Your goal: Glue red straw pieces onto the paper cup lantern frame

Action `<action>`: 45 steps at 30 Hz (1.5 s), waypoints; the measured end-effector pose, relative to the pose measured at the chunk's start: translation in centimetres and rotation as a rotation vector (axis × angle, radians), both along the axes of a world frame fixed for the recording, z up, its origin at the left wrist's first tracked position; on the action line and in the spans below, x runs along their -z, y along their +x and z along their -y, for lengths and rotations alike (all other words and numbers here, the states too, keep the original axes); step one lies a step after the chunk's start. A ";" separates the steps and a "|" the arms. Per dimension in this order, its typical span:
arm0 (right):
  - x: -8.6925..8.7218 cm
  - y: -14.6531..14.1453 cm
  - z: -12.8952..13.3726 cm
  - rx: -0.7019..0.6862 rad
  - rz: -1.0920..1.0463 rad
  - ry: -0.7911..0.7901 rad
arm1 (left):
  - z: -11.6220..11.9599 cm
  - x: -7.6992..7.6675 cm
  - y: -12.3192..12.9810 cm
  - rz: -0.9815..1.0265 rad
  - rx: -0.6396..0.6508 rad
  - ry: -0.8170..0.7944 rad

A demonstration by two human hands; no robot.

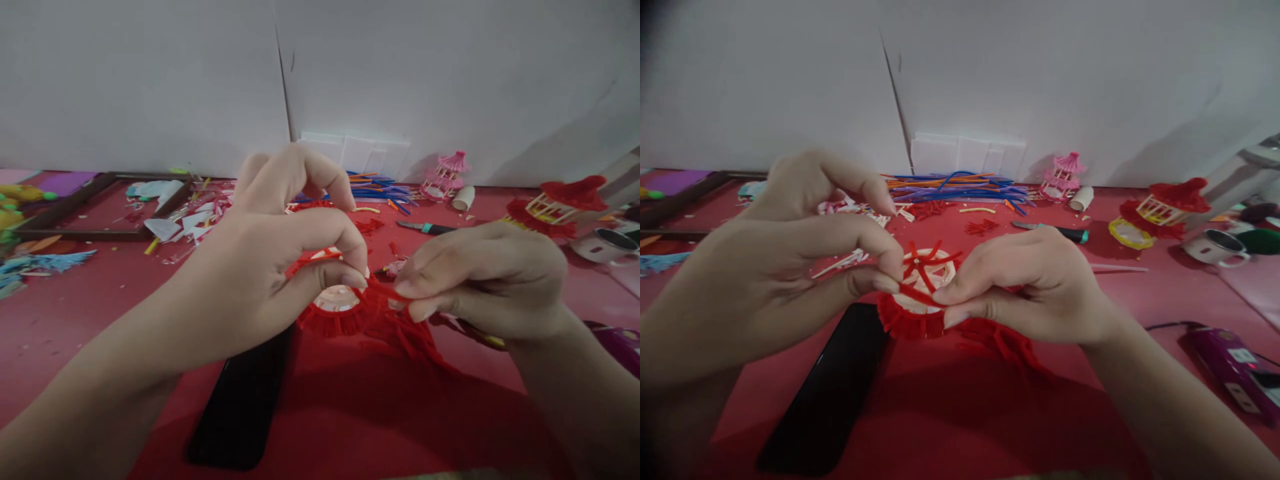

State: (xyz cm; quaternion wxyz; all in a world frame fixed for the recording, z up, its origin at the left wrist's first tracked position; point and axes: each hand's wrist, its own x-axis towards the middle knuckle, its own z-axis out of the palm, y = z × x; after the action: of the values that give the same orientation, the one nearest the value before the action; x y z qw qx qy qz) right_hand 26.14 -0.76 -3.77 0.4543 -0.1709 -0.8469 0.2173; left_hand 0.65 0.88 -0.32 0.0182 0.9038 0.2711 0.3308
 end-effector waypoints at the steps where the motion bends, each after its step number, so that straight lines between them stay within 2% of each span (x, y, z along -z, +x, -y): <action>1: -0.3 0.3 0.0 -0.011 0.040 0.004 | -0.1 0.0 -0.1 -0.007 0.001 0.009; 8: -1.6 2.0 -0.4 -0.152 0.239 -0.100 | -0.2 0.7 0.1 -0.079 0.062 0.003; 12: -1.6 2.6 -0.5 -0.124 0.250 -0.145 | 0.0 0.7 0.3 -0.081 0.068 0.015; 15: -1.5 2.8 -0.5 -0.094 0.246 -0.204 | 0.1 0.6 0.3 -0.097 0.000 0.046; 17: -1.3 2.6 -0.6 -0.049 0.187 -0.260 | 0.1 0.6 0.3 -0.105 -0.042 0.070; 19: -1.1 2.0 -0.9 0.012 0.106 -0.277 | 0.0 0.8 0.3 -0.084 -0.030 0.087; 22: -0.7 1.0 -1.3 0.048 0.099 -0.227 | -0.1 1.4 0.4 -0.051 -0.029 0.077; 26: -0.5 0.3 -1.3 0.037 0.187 -0.205 | -0.2 2.1 0.8 0.061 -0.185 -0.061; 28: -0.3 0.2 -1.1 0.044 0.206 -0.215 | -0.1 2.2 1.0 0.109 -0.222 -0.098; 31: 0.2 0.1 -0.9 0.051 0.218 -0.221 | 0.1 2.4 1.1 0.131 -0.245 -0.105; 34: 0.5 0.0 -0.9 0.068 0.193 -0.212 | 0.1 2.5 0.9 0.120 -0.243 -0.047; 37: 0.5 0.0 -1.1 0.116 0.201 -0.129 | -0.2 2.2 0.6 0.040 -0.138 0.057; 40: 0.6 0.0 -1.6 0.232 0.240 0.016 | -0.7 1.4 0.3 0.002 -0.051 0.148; 42: 0.8 -0.2 -1.8 0.296 0.260 0.095 | -1.1 0.8 -0.1 0.013 -0.117 0.123; 44: 1.2 -0.5 -2.0 0.320 0.286 0.141 | -1.5 0.5 -0.6 0.005 -0.214 0.018; 45: 1.3 -0.6 -2.0 0.317 0.296 0.156 | -1.6 0.4 -0.9 -0.021 -0.216 -0.039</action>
State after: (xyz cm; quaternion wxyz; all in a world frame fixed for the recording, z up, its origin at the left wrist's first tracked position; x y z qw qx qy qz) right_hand 25.54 1.28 -5.11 0.3654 -0.2962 -0.8811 0.0497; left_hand -0.26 2.51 -0.68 -0.0030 0.8722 0.3735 0.3160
